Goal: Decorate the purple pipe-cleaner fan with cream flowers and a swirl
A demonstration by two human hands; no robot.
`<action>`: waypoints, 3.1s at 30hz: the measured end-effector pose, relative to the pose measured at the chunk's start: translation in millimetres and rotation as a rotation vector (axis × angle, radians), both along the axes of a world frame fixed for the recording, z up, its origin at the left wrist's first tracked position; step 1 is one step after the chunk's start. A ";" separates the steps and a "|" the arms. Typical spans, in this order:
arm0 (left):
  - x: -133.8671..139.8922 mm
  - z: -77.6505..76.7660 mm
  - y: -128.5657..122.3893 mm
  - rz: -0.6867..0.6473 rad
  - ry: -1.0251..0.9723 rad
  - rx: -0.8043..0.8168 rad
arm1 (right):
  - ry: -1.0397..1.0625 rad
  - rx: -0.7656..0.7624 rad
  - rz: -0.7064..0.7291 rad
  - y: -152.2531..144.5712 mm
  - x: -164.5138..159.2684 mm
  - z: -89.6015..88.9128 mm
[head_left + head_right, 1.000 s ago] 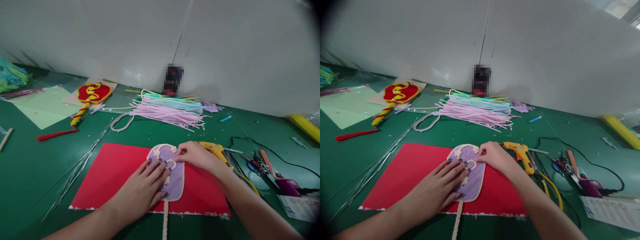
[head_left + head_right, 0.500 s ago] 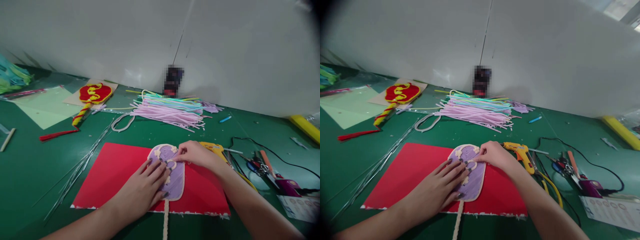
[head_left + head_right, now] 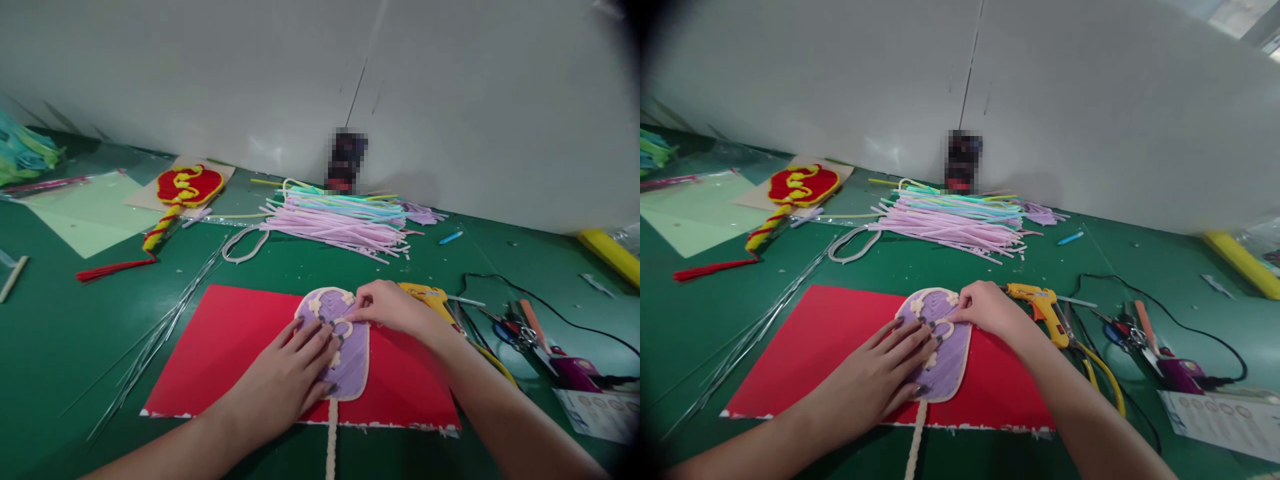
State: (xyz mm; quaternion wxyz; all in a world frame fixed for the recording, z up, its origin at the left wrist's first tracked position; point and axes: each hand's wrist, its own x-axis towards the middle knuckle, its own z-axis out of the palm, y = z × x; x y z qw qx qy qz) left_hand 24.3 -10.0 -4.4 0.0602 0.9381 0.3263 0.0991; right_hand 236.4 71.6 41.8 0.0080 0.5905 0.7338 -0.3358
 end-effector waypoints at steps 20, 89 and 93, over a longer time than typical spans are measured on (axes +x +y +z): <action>-0.1 -2.0 0.0 0.007 -0.047 0.011 | -0.022 0.039 -0.031 1.1 -1.4 -5.9; 44.3 -2.4 46.3 0.725 -1.421 -0.882 | 1.209 0.367 -0.782 -33.9 -13.4 -61.5; 45.2 -4.1 45.6 0.755 -1.444 -0.812 | 1.217 0.301 -0.736 -37.7 -20.7 -59.9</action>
